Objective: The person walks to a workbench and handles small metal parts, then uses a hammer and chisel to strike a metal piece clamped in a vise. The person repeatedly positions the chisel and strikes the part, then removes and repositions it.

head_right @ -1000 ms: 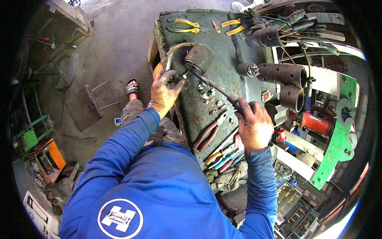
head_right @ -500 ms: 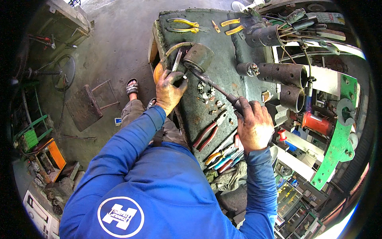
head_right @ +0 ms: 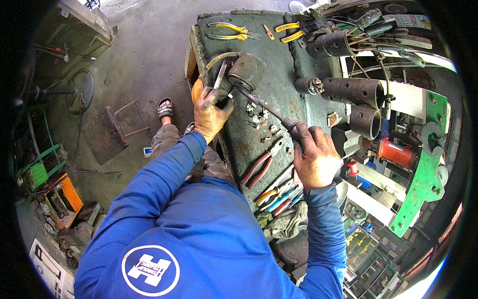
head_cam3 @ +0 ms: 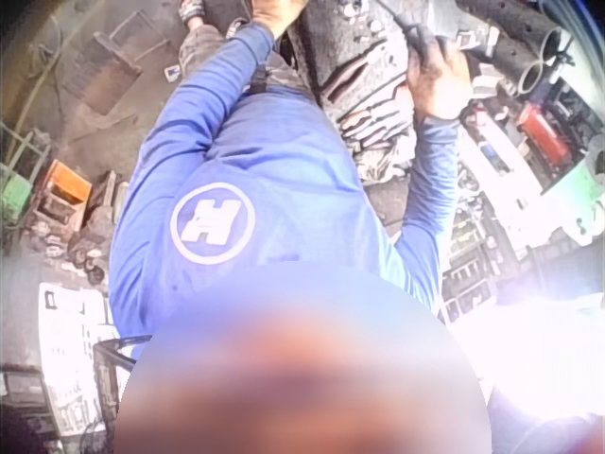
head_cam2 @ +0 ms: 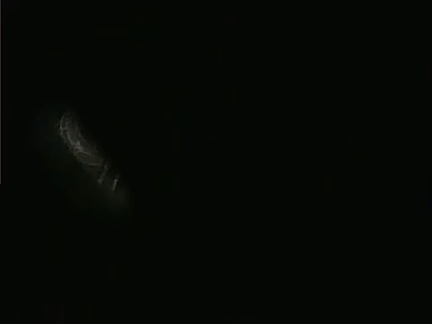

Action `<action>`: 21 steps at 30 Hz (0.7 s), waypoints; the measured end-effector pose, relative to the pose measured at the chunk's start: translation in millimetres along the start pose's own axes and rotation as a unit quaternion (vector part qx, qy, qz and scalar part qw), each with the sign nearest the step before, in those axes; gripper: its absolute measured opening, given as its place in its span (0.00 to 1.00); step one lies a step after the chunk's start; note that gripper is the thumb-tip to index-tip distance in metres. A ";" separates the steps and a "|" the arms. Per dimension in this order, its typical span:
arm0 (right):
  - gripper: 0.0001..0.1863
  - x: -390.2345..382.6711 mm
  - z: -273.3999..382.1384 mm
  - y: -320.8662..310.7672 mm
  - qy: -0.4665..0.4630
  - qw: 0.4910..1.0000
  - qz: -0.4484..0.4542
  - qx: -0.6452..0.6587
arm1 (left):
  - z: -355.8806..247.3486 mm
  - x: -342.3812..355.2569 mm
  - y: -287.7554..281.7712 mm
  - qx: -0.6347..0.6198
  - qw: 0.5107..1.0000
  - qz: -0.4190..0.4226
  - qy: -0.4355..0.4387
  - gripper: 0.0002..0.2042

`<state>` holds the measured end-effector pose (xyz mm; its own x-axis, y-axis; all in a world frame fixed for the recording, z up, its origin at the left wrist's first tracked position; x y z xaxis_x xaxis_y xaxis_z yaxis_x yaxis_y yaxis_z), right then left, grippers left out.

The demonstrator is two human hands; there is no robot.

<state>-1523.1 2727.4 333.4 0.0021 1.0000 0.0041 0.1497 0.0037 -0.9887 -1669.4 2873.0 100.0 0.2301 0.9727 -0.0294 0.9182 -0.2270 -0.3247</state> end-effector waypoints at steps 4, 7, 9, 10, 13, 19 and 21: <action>0.22 -1.8 -0.3 -0.7 -0.003 1.000 -0.009 0.003 | 0.0 0.0 0.0 -0.001 1.000 -0.002 0.009 0.14; 0.23 -3.7 -1.1 0.7 0.004 1.000 -0.004 0.005 | 0.8 0.3 1.1 0.012 1.000 -0.003 0.012 0.14; 0.23 -4.5 -1.4 1.2 0.006 1.000 0.002 0.005 | 1.3 0.6 1.2 0.010 1.000 -0.006 0.011 0.14; 0.23 -4.8 -1.2 1.3 0.005 1.000 0.003 0.006 | 1.4 0.6 1.4 0.009 1.000 -0.006 0.010 0.14; 0.23 -5.2 -0.9 1.2 0.005 1.000 0.006 0.006 | 0.9 0.5 1.3 0.011 1.000 -0.007 0.008 0.14; 0.22 -5.9 -0.2 2.8 0.014 1.000 0.007 0.010 | 0.2 0.1 0.5 0.017 1.000 -0.006 0.002 0.14; 0.22 -5.7 0.0 3.2 0.015 1.000 0.007 0.010 | -0.2 0.5 0.7 0.017 1.000 -0.007 0.003 0.14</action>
<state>-1522.7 2721.8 330.3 0.0338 0.9994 -0.0055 0.1290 -0.0098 -0.9916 -1668.6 2873.3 100.0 0.2198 0.9754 -0.0185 0.9097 -0.2118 -0.3573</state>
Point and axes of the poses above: each hand's wrist, its own x-axis towards the middle knuckle, its own y-axis out of the palm, z = x × y, the point moved 5 cm from there along x, towards the middle knuckle, and after that the axes turned 15 degrees about -y, right-handed, at the moved point
